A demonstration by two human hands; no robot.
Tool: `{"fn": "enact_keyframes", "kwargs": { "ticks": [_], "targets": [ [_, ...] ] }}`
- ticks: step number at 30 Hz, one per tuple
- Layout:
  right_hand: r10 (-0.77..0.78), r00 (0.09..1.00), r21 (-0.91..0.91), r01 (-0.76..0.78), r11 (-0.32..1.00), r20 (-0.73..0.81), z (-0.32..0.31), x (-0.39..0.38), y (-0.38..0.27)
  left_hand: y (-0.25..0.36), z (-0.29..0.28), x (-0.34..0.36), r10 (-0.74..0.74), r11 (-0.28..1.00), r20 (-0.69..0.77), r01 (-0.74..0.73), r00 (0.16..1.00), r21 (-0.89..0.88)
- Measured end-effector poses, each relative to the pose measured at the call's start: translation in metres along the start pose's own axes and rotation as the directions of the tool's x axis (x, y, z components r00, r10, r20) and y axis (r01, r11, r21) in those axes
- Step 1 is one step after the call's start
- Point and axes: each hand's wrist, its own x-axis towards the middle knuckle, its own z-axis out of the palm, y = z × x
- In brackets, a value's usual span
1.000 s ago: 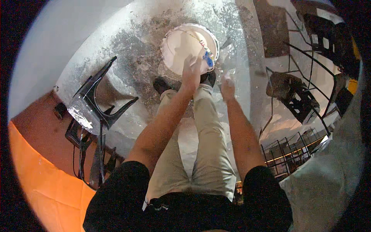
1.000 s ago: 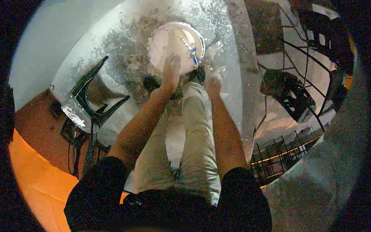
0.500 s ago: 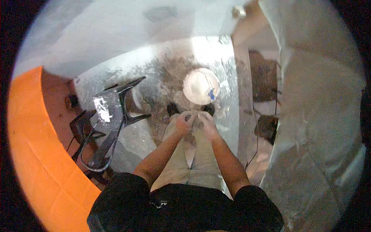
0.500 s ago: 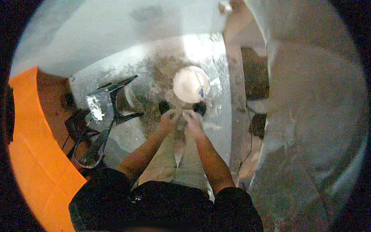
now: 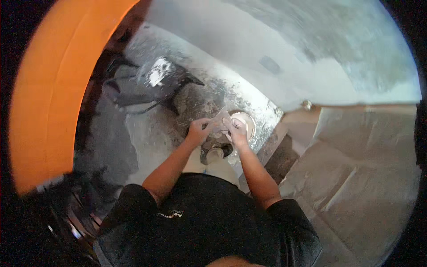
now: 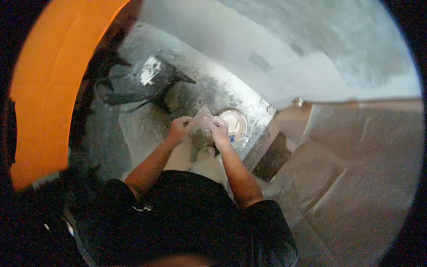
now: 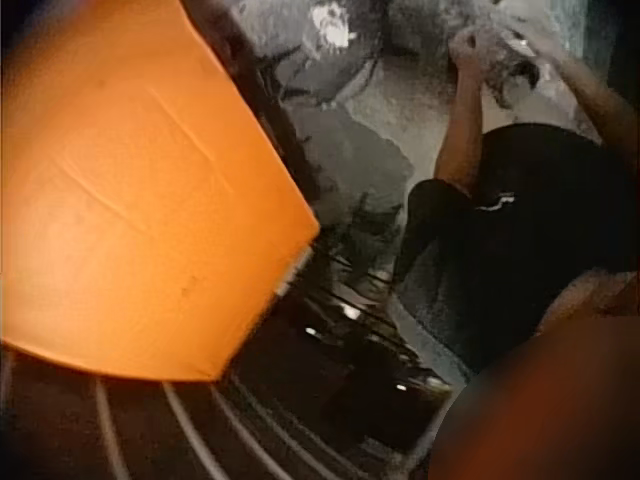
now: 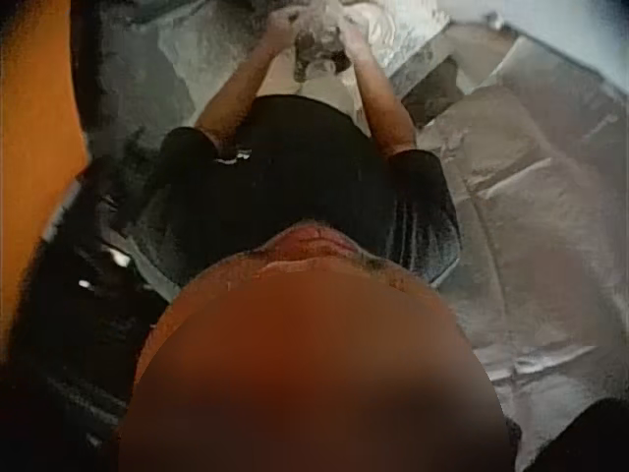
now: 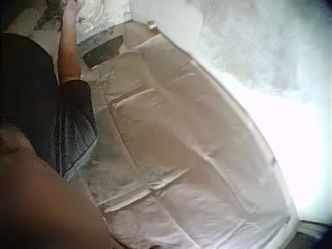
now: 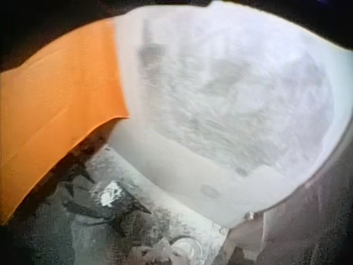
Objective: Patching and sanding a wall surface and clearing the workspace.
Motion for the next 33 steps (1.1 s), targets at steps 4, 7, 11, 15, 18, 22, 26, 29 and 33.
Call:
{"fn": "enact_keyframes", "kwargs": {
  "ticks": [4,7,11,15,18,22,26,29,33],
  "targets": [
    [0.218,0.902,-0.298,-0.106,0.949,0.373,0.07,-0.012,-0.079,0.05,-0.087,-0.019,0.095,0.995,0.097,-0.098,0.991,0.019],
    [0.354,0.779,-0.504,-0.057,0.862,0.517,0.104,0.001,-0.086,0.057,-0.121,-0.039,0.062,0.97,-0.039,-0.07,0.997,-0.232],
    [0.095,0.814,-0.499,0.255,0.828,0.574,0.166,-0.012,-0.084,0.056,-0.149,-0.061,-0.086,0.845,-0.357,-0.121,0.93,-0.52],
    [-0.027,0.786,-0.488,0.41,0.771,0.617,0.199,-0.015,-0.057,0.041,-0.183,-0.084,-0.026,0.896,-0.466,-0.186,0.884,-0.403],
    [0.058,0.744,-0.501,0.388,0.774,0.665,0.239,-0.03,-0.048,0.023,-0.219,-0.103,0.097,0.922,-0.545,-0.282,0.833,-0.266],
    [0.263,0.627,-0.523,0.272,0.808,0.733,0.31,-0.055,-0.039,-0.006,-0.261,-0.132,0.115,0.878,-0.565,-0.35,0.817,-0.326],
    [0.381,0.623,-0.594,0.172,0.786,0.684,0.378,-0.062,0.009,-0.047,-0.31,-0.162,0.087,0.874,-0.661,-0.376,0.745,-0.309],
    [0.349,0.563,-0.554,0.244,0.796,0.749,0.425,-0.061,0.053,-0.077,-0.347,-0.181,0.031,0.866,-0.724,-0.381,0.689,-0.325],
    [0.244,0.608,-0.569,0.425,0.704,0.756,0.481,-0.06,0.101,-0.122,-0.383,-0.189,-0.15,0.808,-0.74,-0.35,0.656,-0.474]
  ]
}}
